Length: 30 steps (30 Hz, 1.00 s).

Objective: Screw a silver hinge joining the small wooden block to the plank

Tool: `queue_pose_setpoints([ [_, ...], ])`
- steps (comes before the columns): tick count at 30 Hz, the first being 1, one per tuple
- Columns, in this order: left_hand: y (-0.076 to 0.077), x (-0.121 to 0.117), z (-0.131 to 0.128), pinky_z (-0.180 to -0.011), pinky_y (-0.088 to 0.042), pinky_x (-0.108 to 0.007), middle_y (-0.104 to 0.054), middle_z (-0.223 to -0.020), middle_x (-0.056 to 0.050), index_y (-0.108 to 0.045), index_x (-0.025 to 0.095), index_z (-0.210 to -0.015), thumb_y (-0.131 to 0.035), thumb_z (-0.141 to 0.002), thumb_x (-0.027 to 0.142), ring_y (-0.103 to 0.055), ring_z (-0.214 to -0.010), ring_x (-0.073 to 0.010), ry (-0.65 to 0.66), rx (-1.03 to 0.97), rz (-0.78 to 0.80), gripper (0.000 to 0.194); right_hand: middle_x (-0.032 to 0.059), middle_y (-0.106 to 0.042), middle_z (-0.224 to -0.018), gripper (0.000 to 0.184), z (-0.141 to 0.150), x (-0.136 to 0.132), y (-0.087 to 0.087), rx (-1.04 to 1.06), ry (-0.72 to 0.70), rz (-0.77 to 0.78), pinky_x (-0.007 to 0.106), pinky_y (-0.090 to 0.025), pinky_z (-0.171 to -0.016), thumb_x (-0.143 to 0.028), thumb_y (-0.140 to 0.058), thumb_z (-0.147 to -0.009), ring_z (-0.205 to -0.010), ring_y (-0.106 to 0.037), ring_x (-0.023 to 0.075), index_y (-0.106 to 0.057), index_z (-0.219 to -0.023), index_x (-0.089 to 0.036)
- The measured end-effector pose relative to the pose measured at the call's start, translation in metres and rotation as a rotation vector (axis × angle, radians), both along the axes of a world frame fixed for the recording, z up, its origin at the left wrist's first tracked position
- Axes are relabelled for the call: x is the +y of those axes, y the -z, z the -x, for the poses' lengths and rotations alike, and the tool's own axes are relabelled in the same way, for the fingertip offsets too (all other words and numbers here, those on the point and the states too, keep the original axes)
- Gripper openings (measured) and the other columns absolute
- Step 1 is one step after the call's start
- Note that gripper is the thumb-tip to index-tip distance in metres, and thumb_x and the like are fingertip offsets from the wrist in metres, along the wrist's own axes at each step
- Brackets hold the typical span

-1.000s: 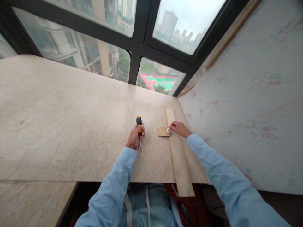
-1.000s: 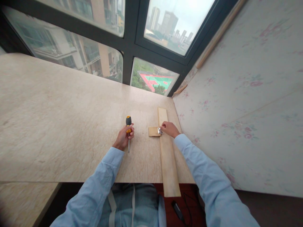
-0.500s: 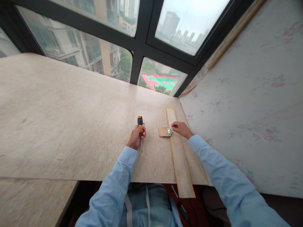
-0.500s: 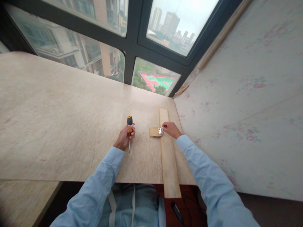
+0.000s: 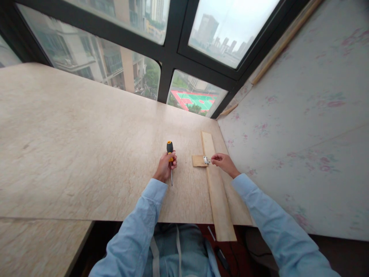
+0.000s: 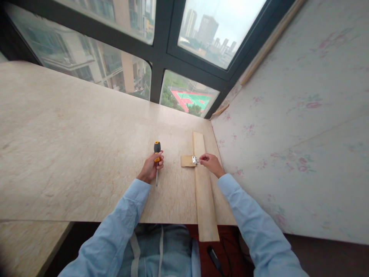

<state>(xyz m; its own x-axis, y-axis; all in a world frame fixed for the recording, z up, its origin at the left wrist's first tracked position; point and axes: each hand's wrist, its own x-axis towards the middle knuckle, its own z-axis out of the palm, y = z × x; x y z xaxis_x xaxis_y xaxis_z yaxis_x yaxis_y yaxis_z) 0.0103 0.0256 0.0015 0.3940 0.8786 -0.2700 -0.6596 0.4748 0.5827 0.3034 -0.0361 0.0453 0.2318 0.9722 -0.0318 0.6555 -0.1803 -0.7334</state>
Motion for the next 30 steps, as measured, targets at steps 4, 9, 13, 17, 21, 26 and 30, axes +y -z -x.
queue_pose_setpoints([
  [4,0.001,0.000,-0.001,-0.035,-0.026,-0.015,-0.055,-0.066,0.003,-0.056,0.015,-0.092,-0.076,-0.068,0.027,-0.046,-0.045,-0.0051,-0.008,0.005,-0.003,0.034,0.0039,-0.073,-0.071,0.018,0.006,-0.003,0.008,-0.058,0.024,-0.064,0.030,-0.051,-0.063,-0.036,-0.069,-0.068,-0.066,-0.065,0.0173,-0.069,-0.073,-0.018],
  [9,0.001,0.000,-0.001,-0.035,-0.026,-0.014,-0.055,-0.066,0.002,-0.055,0.015,-0.092,-0.076,-0.068,0.027,-0.046,-0.045,-0.0054,-0.008,0.004,0.000,0.033,0.0046,-0.074,-0.076,0.015,0.015,-0.005,0.014,-0.142,0.044,-0.120,0.032,-0.052,-0.070,-0.034,-0.067,-0.072,-0.070,-0.067,0.0191,-0.069,-0.073,-0.020],
  [13,0.001,0.000,0.000,-0.035,-0.026,-0.015,-0.055,-0.066,0.002,-0.055,0.015,-0.092,-0.076,-0.069,0.027,-0.046,-0.045,-0.0054,-0.007,0.001,-0.002,0.034,0.0045,-0.074,-0.076,0.015,0.022,-0.008,0.017,-0.203,0.037,-0.155,0.033,-0.052,-0.071,-0.034,-0.064,-0.076,-0.071,-0.067,0.0195,-0.069,-0.073,-0.021],
  [17,0.000,0.000,0.000,-0.035,-0.026,-0.015,-0.055,-0.067,0.003,-0.055,0.015,-0.094,-0.076,-0.068,0.026,-0.046,-0.046,-0.0053,-0.004,-0.003,0.005,0.035,0.0063,-0.074,-0.080,0.016,0.027,-0.009,0.018,-0.241,0.012,-0.188,0.034,-0.052,-0.074,-0.034,-0.060,-0.079,-0.074,-0.067,0.0206,-0.068,-0.074,-0.021],
  [21,0.000,-0.001,0.000,-0.036,-0.026,-0.015,-0.055,-0.067,0.003,-0.055,0.015,-0.094,-0.075,-0.069,0.027,-0.046,-0.045,-0.0053,-0.006,-0.010,0.003,0.035,0.0076,-0.074,-0.081,0.015,0.029,-0.011,0.013,-0.249,-0.027,-0.204,0.036,-0.053,-0.075,-0.033,-0.061,-0.078,-0.076,-0.067,0.0220,-0.068,-0.073,-0.021],
  [26,0.000,0.000,0.000,-0.036,-0.025,-0.015,-0.055,-0.067,0.003,-0.056,0.015,-0.093,-0.075,-0.068,0.027,-0.047,-0.046,-0.0054,-0.011,-0.008,0.003,0.034,0.0066,-0.074,-0.081,0.010,0.027,-0.012,-0.002,-0.215,-0.054,-0.218,0.036,-0.054,-0.077,-0.030,-0.063,-0.075,-0.077,-0.067,0.0219,-0.069,-0.072,-0.022],
  [30,0.000,0.000,0.000,-0.035,-0.026,-0.015,-0.055,-0.066,0.003,-0.056,0.015,-0.093,-0.075,-0.068,0.027,-0.047,-0.045,-0.0054,-0.013,0.000,0.003,0.034,0.0072,-0.074,-0.083,0.015,0.025,-0.010,-0.016,-0.166,0.000,-0.234,0.036,-0.055,-0.076,-0.034,-0.064,-0.076,-0.077,-0.068,0.0214,-0.070,-0.077,-0.021],
])
